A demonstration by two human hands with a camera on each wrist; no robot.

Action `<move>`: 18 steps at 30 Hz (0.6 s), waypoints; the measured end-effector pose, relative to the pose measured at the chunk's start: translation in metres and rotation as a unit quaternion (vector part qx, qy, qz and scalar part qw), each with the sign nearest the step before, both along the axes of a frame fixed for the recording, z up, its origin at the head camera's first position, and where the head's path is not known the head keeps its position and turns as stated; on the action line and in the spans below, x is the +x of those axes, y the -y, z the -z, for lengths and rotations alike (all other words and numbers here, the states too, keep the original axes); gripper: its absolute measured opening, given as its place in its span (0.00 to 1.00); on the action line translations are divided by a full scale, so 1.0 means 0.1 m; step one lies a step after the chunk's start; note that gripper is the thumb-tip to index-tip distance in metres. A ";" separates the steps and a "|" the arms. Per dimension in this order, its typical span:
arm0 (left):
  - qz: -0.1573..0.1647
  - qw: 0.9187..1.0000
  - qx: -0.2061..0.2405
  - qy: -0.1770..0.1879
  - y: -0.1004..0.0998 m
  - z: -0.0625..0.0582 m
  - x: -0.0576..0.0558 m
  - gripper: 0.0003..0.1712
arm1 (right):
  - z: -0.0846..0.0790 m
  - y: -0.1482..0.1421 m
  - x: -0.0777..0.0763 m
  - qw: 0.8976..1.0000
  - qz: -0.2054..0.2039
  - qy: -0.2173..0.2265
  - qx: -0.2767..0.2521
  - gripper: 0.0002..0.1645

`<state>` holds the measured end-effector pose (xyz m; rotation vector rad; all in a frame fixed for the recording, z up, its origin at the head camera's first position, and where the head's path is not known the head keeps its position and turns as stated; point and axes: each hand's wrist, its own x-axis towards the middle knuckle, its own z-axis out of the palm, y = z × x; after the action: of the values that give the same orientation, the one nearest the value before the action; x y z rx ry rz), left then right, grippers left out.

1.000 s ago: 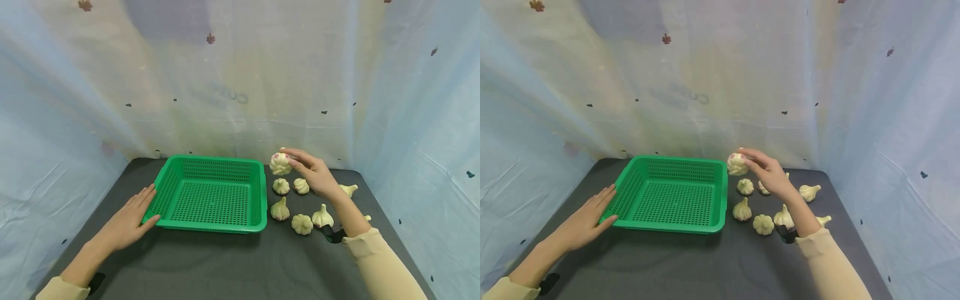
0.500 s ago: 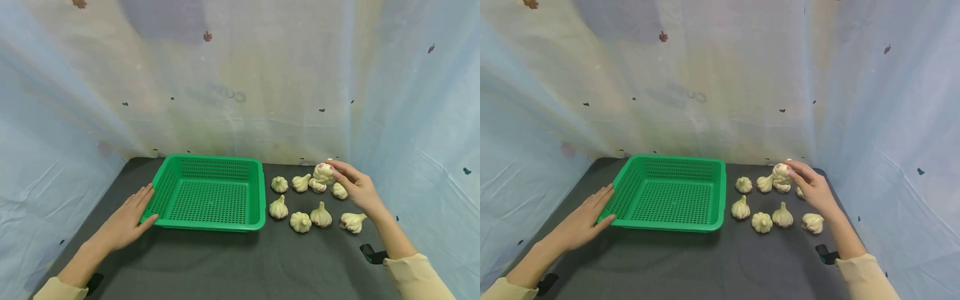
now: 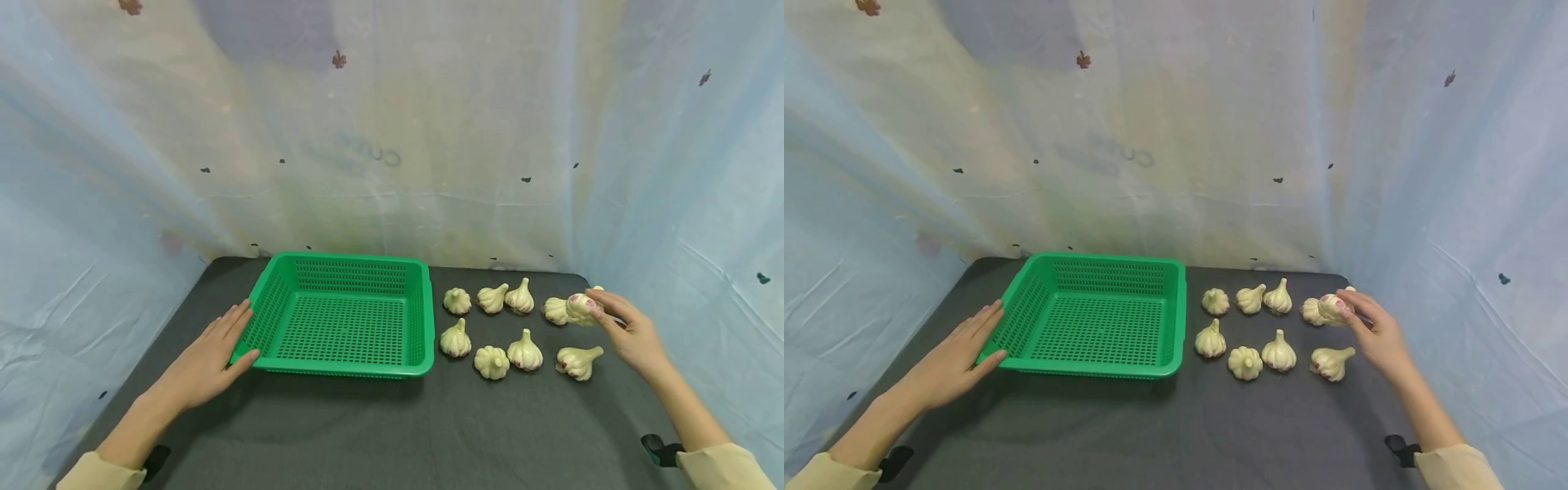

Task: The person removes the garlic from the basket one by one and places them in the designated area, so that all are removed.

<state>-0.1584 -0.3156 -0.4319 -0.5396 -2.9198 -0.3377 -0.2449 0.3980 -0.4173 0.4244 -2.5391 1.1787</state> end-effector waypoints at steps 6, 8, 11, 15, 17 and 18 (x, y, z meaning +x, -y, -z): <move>0.001 1.000 0.000 -0.004 -0.01 0.00 0.00 0.47 | 0.25 -0.27 0.06 0.999 0.053 -0.010 0.006 0.25; 0.002 1.000 -0.001 -0.006 -0.01 -0.01 0.00 0.47 | 0.32 -0.34 0.08 0.998 0.061 -0.019 0.019 0.24; 0.003 1.000 -0.001 -0.008 -0.01 -0.01 0.00 0.47 | 0.42 -0.44 0.12 0.997 0.063 -0.032 0.043 0.23; 0.000 1.000 -0.001 -0.009 -0.01 0.00 -0.01 0.48 | 0.54 -0.54 0.18 0.994 0.058 -0.044 0.083 0.21; -0.002 1.000 -0.001 -0.011 0.00 0.01 -0.01 0.48 | 0.60 -0.58 0.21 0.992 0.055 -0.052 0.103 0.20; -0.002 1.000 -0.002 -0.011 0.00 0.02 -0.01 0.48 | 0.63 -0.60 0.23 0.991 0.055 -0.056 0.112 0.20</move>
<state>-0.1591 -0.3159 -0.4336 -0.5356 -2.9000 -0.3242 -0.2223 0.4580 -0.4801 0.3858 -2.5698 0.8109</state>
